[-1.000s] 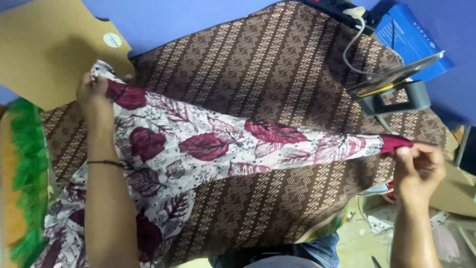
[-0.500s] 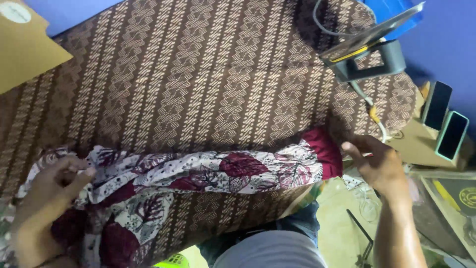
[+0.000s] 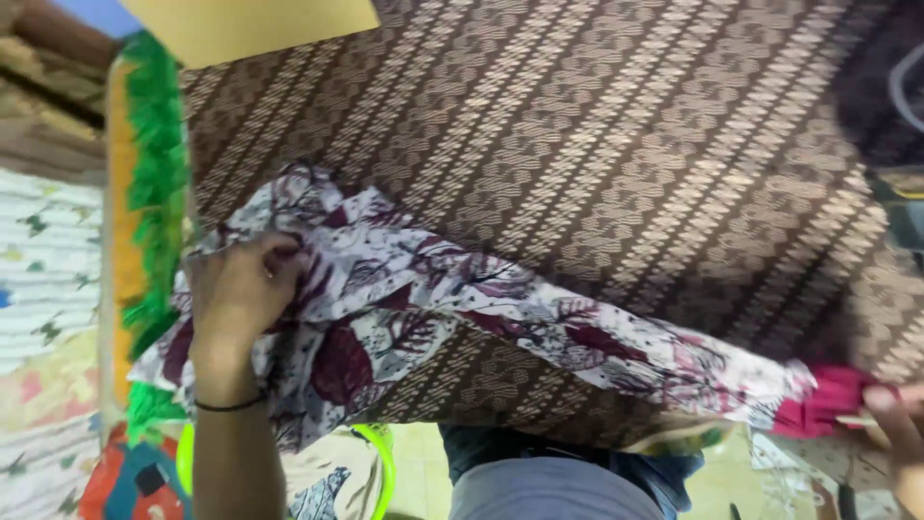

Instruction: Ironing a patterned shirt on an ironing board.

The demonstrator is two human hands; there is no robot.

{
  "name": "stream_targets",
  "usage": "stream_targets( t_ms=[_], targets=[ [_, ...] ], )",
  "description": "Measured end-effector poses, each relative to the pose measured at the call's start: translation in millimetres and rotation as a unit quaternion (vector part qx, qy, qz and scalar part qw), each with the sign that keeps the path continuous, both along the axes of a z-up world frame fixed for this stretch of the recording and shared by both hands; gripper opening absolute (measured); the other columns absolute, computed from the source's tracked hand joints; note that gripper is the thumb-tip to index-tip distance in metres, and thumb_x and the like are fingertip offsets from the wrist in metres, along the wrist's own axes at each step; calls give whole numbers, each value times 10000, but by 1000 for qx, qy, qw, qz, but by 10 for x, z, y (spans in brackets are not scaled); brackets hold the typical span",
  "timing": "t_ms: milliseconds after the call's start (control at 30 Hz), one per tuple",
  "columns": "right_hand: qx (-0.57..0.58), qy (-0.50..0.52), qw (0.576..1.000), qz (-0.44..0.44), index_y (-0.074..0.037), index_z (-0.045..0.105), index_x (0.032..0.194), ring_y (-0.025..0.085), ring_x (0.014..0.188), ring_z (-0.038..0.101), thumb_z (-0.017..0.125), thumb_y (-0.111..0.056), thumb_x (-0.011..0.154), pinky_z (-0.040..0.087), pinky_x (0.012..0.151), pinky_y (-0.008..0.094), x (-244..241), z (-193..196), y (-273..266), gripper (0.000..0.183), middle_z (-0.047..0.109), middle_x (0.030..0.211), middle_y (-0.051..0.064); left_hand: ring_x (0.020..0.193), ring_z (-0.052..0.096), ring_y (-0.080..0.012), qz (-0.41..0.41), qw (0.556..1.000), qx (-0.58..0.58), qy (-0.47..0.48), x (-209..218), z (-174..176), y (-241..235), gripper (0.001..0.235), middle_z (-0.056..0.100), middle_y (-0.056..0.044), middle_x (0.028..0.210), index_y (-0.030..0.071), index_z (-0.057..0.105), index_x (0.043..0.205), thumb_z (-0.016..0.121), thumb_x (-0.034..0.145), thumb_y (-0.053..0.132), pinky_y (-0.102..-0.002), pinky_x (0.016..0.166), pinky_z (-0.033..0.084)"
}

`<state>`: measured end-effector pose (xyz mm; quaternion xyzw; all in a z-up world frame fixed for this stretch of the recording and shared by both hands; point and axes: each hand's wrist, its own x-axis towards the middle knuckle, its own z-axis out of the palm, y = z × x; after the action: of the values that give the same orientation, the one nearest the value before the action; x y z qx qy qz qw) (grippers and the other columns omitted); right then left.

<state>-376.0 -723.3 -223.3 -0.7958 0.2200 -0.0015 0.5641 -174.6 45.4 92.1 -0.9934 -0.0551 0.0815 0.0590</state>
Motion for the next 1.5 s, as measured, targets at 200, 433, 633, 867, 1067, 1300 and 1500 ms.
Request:
stream_targets(
  t_ms=[200, 433, 633, 867, 1067, 1300, 1500],
  targets=[
    [122, 119, 984, 49, 203, 584, 1425, 508, 879, 653, 541, 29, 1001, 491, 824, 538, -83, -95, 86, 460, 686, 1130, 430, 787, 696, -336, 19, 953, -118, -278, -112, 55, 36, 168, 758, -187, 1024, -33, 747, 1086, 734, 921, -2, -419, 734, 550],
    [-49, 37, 984, 168, 115, 609, 1357, 379, 798, 698, 712, 45, 731, 549, 768, 423, 253, -303, 44, 638, 728, 1044, 310, 626, 642, -242, 228, 956, -173, 66, -285, -89, -109, 502, 729, -61, 754, 112, 779, 956, 811, 751, 569, -366, 618, 475],
    [78, -65, 993, -56, -63, 577, 1430, 141, 972, 627, 612, -174, 1121, 548, 826, 234, 188, 460, 362, 331, 645, 1291, 66, 673, 505, -156, 116, 913, -380, -92, -317, -119, 344, 139, 658, -54, 838, 14, 714, 970, 703, 975, 152, -282, 651, 405],
    [255, -115, 915, -289, -229, 613, 1319, -48, 1194, 699, 420, -406, 1173, 604, 1121, 119, 464, 609, 329, 299, 684, 1278, -130, 1053, 679, -98, 14, 523, -823, -221, 337, 298, 596, 136, 701, 14, 1215, 179, 607, 1099, 519, 1203, 186, -254, 1037, 588],
    [242, -179, 945, -126, -211, 515, 1096, -17, 710, 503, 470, -137, 1103, 456, 683, 120, 285, 1537, 775, 87, 540, 912, -122, 728, 472, 46, -115, 747, -628, -184, 834, 285, 652, 584, 568, 110, 1082, 113, 377, 1679, 473, 1111, 19, -66, 624, 358],
    [216, -124, 933, -258, -178, 594, 1309, 125, 998, 662, 575, -151, 1118, 618, 894, 247, 1019, 1574, 1096, 194, 623, 1175, 42, 1105, 726, -159, -68, 397, -900, 168, 2284, -559, -434, 414, 680, -100, 1319, 168, 604, 1379, 605, 1013, -26, -78, 540, 546],
    [207, -43, 963, -170, -39, 439, 1471, 252, 1044, 601, 597, -82, 1024, 526, 913, 357, 926, 1265, 1026, 476, 600, 1181, 186, 985, 653, -105, 135, 737, -661, 38, 2189, -782, -1078, 1062, 667, -47, 1112, 125, 93, 1669, 731, 831, -14, -189, 902, 631]
  ],
)
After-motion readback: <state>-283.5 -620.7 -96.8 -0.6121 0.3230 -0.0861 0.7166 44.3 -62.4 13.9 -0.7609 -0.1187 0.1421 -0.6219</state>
